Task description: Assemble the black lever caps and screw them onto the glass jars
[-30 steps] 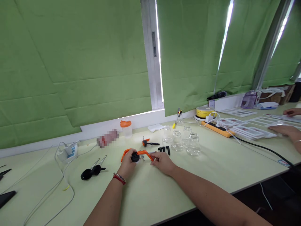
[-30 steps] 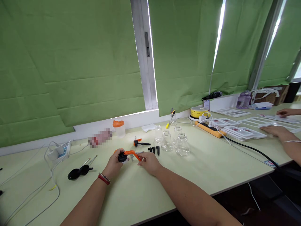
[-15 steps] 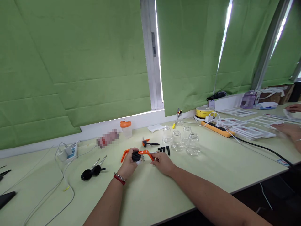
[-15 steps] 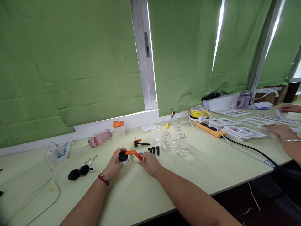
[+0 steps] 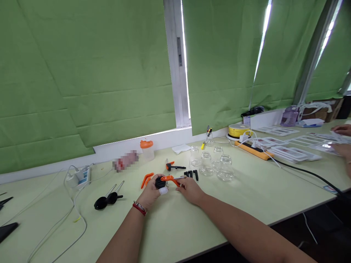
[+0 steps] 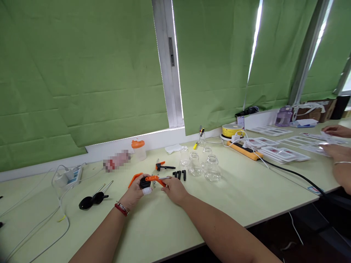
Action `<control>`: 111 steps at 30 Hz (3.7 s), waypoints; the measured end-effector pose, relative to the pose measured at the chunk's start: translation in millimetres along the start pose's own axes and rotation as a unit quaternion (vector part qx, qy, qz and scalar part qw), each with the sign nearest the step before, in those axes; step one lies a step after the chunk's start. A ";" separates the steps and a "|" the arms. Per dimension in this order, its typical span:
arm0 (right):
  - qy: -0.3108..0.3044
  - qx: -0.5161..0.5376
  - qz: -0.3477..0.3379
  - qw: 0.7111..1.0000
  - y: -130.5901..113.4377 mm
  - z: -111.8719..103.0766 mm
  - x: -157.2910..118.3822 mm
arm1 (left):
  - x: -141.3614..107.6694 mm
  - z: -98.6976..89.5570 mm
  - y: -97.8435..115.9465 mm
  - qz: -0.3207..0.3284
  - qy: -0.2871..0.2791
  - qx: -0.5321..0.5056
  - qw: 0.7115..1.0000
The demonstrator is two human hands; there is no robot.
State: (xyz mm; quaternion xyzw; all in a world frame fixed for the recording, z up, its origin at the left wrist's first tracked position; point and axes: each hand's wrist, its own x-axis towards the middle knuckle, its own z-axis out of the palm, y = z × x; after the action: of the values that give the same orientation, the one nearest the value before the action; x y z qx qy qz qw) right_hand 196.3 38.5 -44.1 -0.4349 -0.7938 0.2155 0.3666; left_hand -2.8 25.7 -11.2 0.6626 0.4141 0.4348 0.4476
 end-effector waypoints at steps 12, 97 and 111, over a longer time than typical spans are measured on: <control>-0.004 -0.026 -0.022 0.999 -5.1 -0.8 -1.3 | 1.2 -1.6 -8.8 -0.003 -0.004 -0.030 1.000; -0.127 -0.167 -0.093 0.973 -17.3 9.0 -6.9 | 6.1 -4.9 2.0 -0.009 0.151 -0.350 0.924; -0.152 -0.161 -0.177 0.959 -18.8 13.8 -5.1 | 9.1 -8.2 -2.0 -0.025 0.191 -0.372 0.908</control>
State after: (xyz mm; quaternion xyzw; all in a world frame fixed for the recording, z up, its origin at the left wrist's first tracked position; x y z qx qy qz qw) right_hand 177.5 23.9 -42.6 -0.3031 -0.9285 0.0796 0.1992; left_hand -8.4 36.6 -9.4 0.3413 0.3162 0.6641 0.5852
